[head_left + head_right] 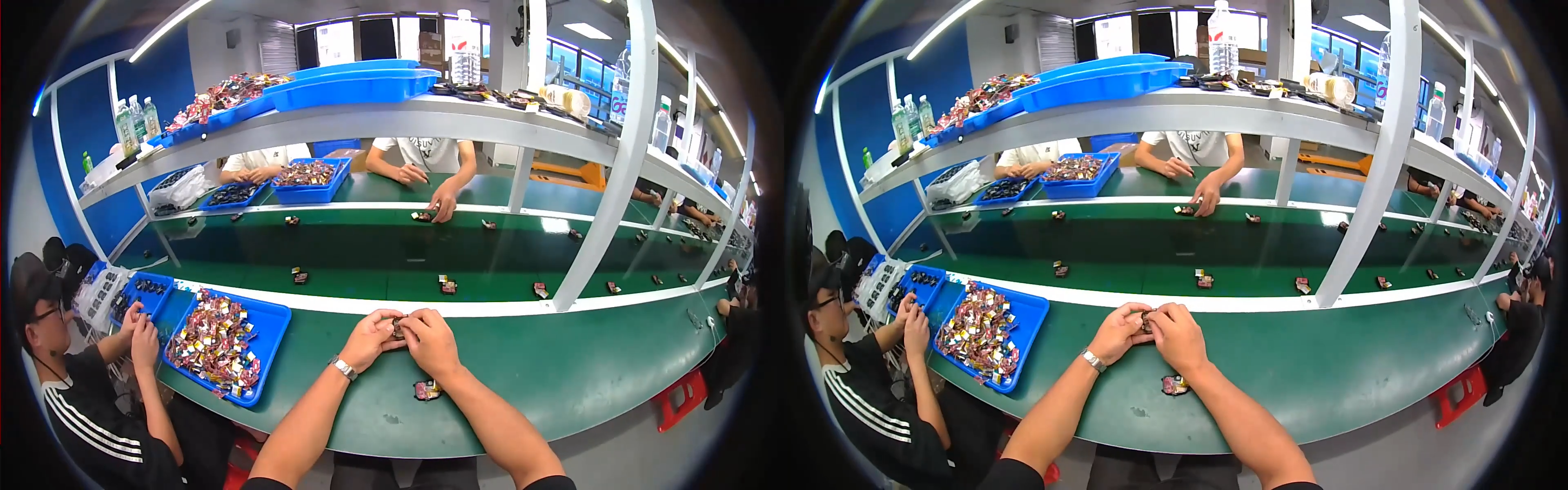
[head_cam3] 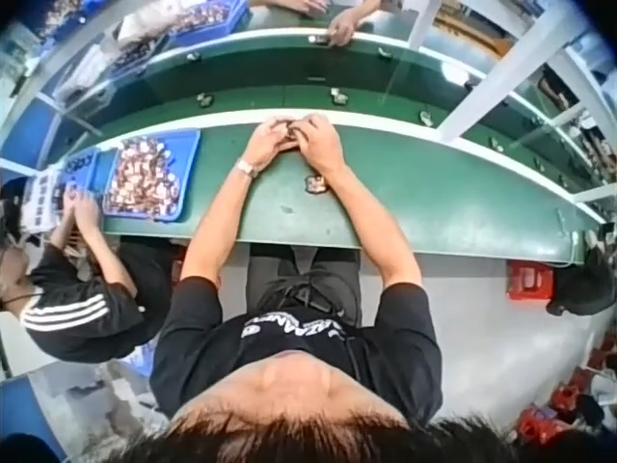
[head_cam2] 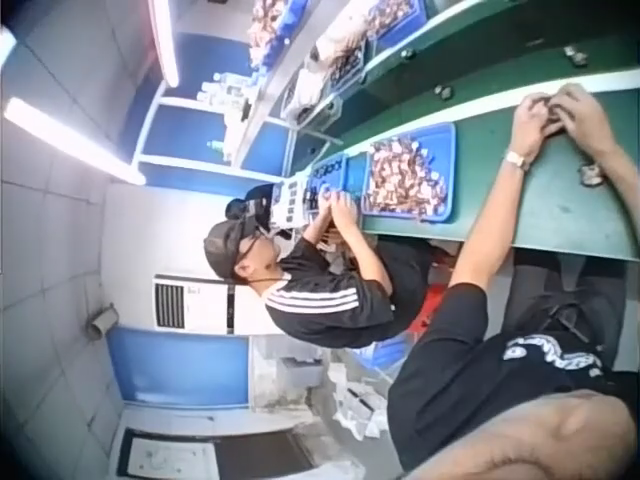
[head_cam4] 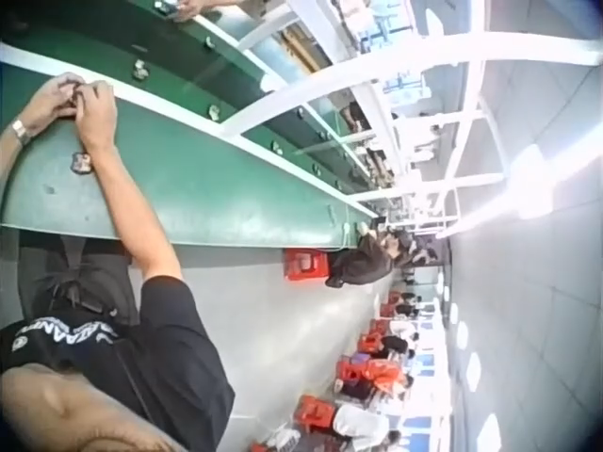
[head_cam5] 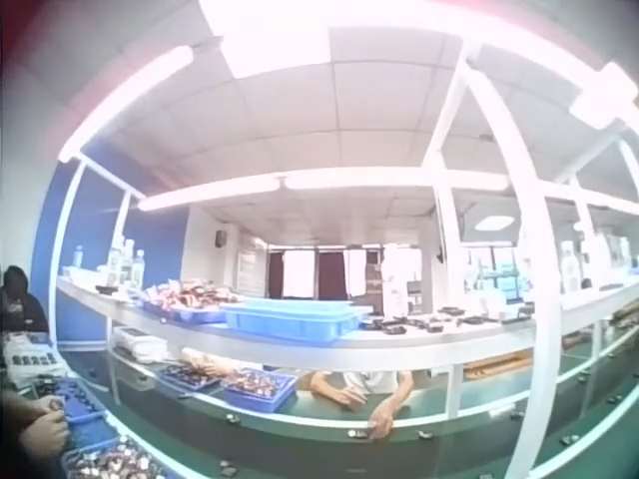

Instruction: Assembling small electronic or plastic components on a production line.

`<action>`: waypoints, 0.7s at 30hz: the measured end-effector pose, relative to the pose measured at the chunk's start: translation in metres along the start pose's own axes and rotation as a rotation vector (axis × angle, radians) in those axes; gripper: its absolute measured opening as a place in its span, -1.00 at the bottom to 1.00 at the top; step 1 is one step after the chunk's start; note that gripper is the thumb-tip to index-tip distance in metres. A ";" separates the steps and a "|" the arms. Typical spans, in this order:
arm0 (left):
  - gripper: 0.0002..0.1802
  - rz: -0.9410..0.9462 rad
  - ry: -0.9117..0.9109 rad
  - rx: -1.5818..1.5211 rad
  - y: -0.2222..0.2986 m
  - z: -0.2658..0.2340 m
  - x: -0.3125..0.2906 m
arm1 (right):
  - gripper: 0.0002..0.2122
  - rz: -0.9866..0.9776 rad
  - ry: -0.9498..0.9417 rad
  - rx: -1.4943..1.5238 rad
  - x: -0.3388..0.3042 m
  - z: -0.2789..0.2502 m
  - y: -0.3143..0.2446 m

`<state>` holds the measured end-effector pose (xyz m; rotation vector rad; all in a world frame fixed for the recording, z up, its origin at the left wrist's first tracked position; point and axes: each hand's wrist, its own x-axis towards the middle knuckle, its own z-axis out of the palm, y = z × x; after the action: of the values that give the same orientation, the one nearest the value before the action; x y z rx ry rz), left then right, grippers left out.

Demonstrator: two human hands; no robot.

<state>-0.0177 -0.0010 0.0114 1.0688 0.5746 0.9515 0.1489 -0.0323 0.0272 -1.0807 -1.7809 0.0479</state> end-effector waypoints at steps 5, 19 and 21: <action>-0.71 -0.006 0.017 -0.003 -0.004 -0.006 0.002 | -0.83 -0.074 0.008 -0.050 0.001 -0.001 -0.002; -0.73 0.022 0.024 0.062 -0.003 0.002 0.000 | -0.89 -0.105 0.068 -0.139 -0.001 0.006 0.002; -0.72 0.012 0.032 0.066 -0.005 0.003 0.001 | -0.87 -0.095 0.076 -0.155 -0.002 0.006 0.003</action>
<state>-0.0127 -0.0023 0.0081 1.1190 0.6301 0.9667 0.1463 -0.0291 0.0218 -1.0907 -1.7869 -0.1895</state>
